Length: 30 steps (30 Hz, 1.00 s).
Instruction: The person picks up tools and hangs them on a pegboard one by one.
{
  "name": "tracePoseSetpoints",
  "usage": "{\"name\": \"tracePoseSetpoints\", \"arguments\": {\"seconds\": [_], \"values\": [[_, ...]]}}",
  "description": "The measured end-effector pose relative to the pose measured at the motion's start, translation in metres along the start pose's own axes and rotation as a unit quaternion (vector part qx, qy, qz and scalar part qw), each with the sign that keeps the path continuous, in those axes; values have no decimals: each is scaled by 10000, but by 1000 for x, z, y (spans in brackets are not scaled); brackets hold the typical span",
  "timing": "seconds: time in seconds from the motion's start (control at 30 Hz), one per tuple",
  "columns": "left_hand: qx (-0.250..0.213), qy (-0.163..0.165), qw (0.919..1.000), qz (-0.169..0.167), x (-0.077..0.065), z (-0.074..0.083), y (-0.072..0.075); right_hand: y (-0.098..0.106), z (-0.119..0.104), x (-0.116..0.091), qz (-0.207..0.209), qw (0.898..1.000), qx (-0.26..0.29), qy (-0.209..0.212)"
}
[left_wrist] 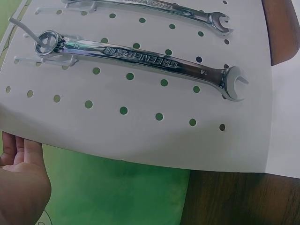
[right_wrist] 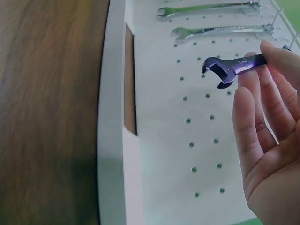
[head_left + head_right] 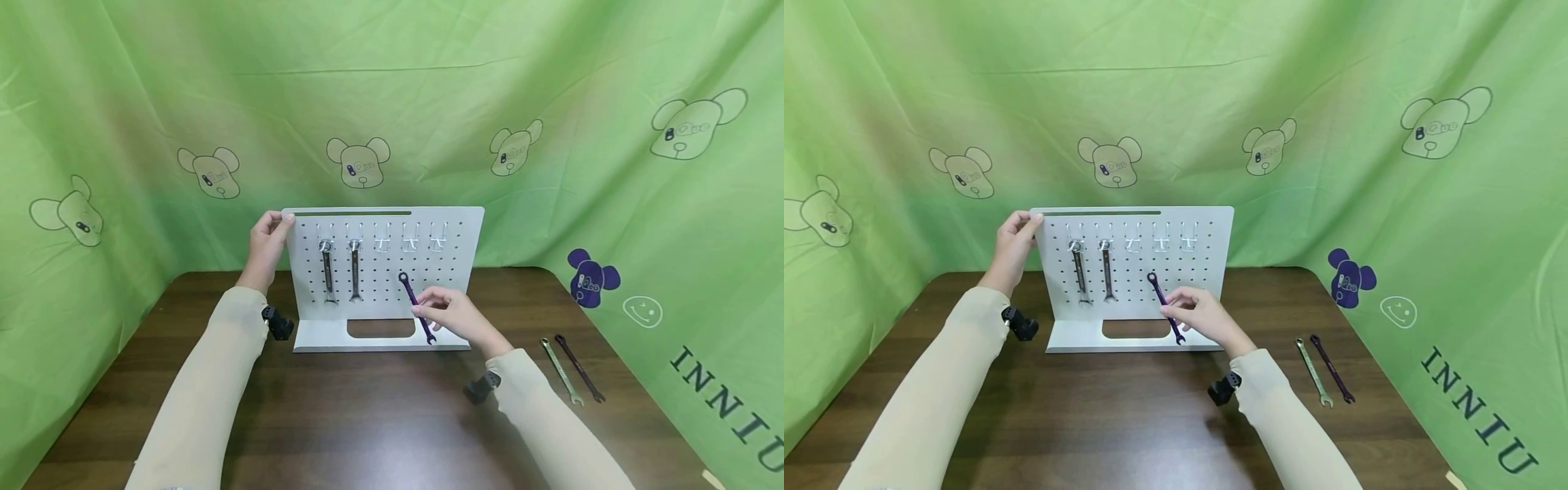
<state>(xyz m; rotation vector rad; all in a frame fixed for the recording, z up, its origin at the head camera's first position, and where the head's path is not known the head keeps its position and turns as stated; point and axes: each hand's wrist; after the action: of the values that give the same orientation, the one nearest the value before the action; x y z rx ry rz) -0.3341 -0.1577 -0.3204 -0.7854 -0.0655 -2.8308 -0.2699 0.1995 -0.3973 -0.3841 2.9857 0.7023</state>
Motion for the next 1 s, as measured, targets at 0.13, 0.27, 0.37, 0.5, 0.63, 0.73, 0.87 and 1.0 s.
{"name": "tracePoseSetpoints", "arguments": {"seconds": [0.13,0.27,0.37,0.5,0.63,0.73,0.87,1.0], "values": [[14,-20,10000,15,0,0,0,-4,-9,5,4,9999,-44,165],[32,-62,10000,30,0,0,0,-7,-19,8,3,9997,-41,234],[33,-36,10000,50,0,1,-1,-10,-26,9,7,9997,64,231],[29,2,10000,63,0,1,-1,-15,-33,10,61,9994,210,278],[37,-5,10000,41,-1,2,-1,-22,-37,13,176,9989,246,351],[39,-13,10000,41,-1,2,-1,-24,-41,14,243,9984,293,412],[28,-32,10000,48,-1,1,-1,-25,-45,14,252,9978,390,471],[22,-32,10000,34,-1,0,-1,-27,-48,15,228,9975,469,470]]}}
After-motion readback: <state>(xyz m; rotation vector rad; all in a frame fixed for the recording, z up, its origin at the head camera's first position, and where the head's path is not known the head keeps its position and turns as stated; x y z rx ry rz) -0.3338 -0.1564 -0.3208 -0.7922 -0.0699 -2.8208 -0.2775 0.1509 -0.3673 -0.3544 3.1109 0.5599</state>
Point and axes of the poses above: each hand's wrist, its own x-axis towards the middle knuckle, its own y-axis out of the back of the hand, z = x × y, and after that the axes turned 15 degrees about -y, right-handed
